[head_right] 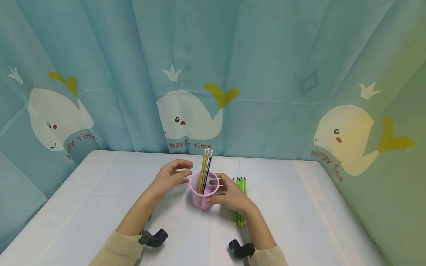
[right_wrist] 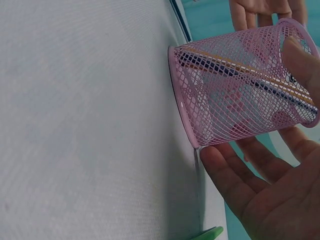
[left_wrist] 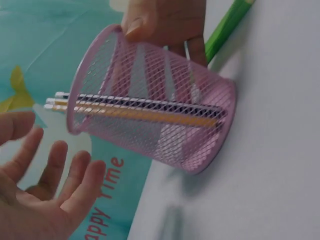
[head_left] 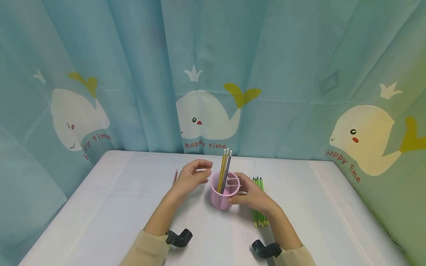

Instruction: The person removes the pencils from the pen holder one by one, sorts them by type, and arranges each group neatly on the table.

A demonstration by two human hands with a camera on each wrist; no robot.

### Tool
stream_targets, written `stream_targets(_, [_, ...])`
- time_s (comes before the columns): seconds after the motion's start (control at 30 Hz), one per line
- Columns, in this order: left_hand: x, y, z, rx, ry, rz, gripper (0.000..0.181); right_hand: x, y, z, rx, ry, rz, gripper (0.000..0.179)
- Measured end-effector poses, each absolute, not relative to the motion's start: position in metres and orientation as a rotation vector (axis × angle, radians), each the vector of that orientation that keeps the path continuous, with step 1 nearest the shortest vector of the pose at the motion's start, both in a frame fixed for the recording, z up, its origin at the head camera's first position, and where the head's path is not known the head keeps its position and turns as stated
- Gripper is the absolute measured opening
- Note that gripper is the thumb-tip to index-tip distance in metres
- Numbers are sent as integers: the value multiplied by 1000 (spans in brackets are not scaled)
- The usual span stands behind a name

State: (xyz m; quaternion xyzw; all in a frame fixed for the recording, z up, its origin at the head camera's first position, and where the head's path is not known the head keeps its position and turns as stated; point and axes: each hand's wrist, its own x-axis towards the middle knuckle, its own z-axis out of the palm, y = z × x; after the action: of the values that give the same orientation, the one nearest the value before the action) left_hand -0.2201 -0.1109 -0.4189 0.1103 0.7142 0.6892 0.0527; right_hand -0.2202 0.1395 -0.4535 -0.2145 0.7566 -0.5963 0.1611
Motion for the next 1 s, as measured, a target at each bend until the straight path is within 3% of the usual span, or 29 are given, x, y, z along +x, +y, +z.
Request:
stream_targets(0.17, [-217,-105,-423,565,2261,1927,33,-220,140,-454,-624,2168,-1698,75])
stream_targets(0.43, [-215,-98,-429,705,2348,1840,33,-220,140,-452,-625,2164,-1693,75])
stream_targets(1.0, [-217,-96,-436,702,2401,1841,36,-218,139,-450,-614,2158,-1703,76])
